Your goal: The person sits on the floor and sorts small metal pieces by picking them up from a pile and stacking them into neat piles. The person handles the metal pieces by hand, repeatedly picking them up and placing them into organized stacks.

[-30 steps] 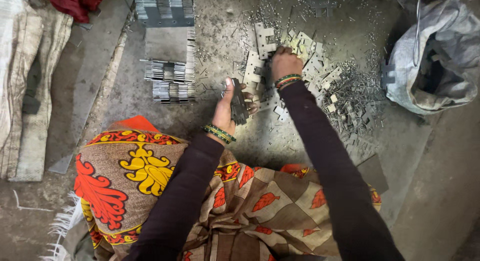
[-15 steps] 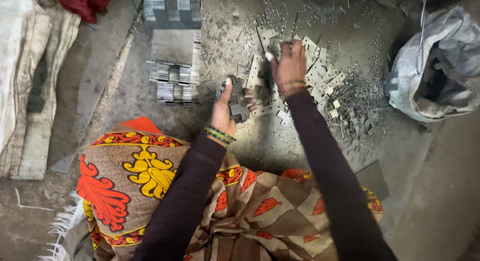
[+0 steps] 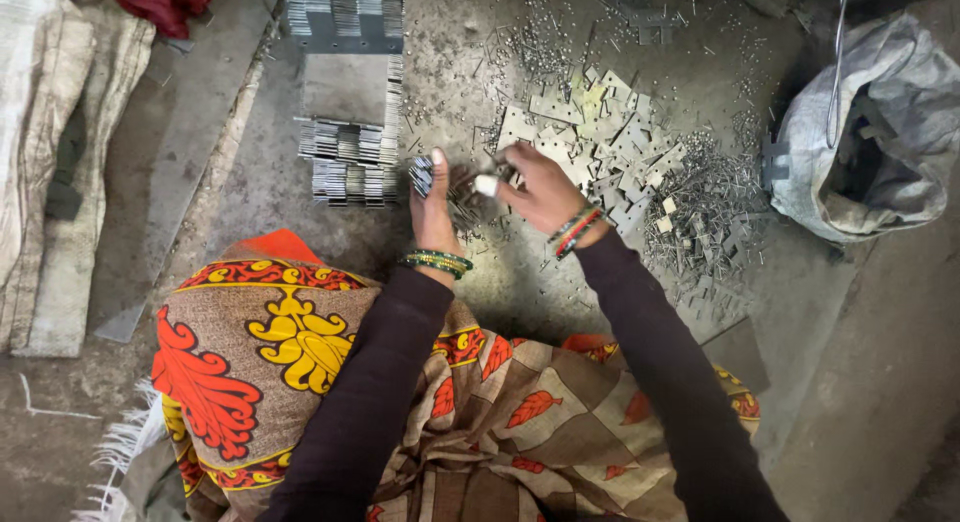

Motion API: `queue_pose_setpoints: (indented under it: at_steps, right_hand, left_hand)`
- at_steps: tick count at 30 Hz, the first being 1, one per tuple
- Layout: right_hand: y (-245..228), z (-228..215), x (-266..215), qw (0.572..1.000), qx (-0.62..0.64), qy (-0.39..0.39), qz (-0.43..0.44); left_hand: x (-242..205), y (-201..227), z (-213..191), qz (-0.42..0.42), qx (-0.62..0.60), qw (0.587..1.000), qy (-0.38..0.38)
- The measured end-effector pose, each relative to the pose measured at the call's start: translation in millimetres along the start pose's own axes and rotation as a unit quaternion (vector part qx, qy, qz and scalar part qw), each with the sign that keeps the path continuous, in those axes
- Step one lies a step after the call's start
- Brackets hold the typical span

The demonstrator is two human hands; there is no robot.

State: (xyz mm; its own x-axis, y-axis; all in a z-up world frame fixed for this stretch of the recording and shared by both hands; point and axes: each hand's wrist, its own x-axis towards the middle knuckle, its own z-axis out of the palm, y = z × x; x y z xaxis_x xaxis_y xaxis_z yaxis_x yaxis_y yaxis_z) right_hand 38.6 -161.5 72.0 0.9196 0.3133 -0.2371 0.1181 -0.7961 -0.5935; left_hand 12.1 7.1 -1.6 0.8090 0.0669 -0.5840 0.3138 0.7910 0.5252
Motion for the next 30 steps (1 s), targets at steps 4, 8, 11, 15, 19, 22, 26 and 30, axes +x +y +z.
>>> queue_pose_setpoints:
  at_steps: [4,8,11,15,19,22,26,30]
  right_hand:
    - [22.4,-3.6,12.1,0.912,-0.379,0.081,-0.133]
    - [48.8,-17.3,34.7,0.892,-0.427,0.009,-0.148]
    - [44.7,-34.6,36.0,0.899,-0.432,-0.004,-0.075]
    - [20.0,-55.4,18.3,0.985,-0.058,0.074,0.143]
    - [12.8,-62.4,-3.0,0.988,-0.077,0.113,0.071]
    - [21.6,-46.3,-10.7,0.962,-0.232,0.110,0.090]
    - [46.2,-16.2,-17.4,0.935,-0.323,0.101,0.102]
    - [70.2,7.1,-20.2,0.934,-0.295,0.153,0.130]
  left_hand:
    - [-0.1,3.6,5.3,-0.062,-0.025,0.998,0.018]
    - [-1.3,3.4,5.1,-0.083,-0.014,0.996,0.020]
    - [-0.8,2.6,5.5,-0.110,-0.025,0.994,-0.004]
    - [-2.7,0.1,5.3,-0.130,0.013,0.991,-0.042]
    - [-5.2,-6.0,6.2,-0.123,0.046,0.990,-0.058]
    - [-3.5,-6.1,1.5,-0.117,0.037,0.991,-0.053]
    - [6.6,-8.0,0.3,-0.100,0.018,0.995,-0.025]
    - [7.2,-12.0,-3.3,-0.094,0.010,0.995,-0.023]
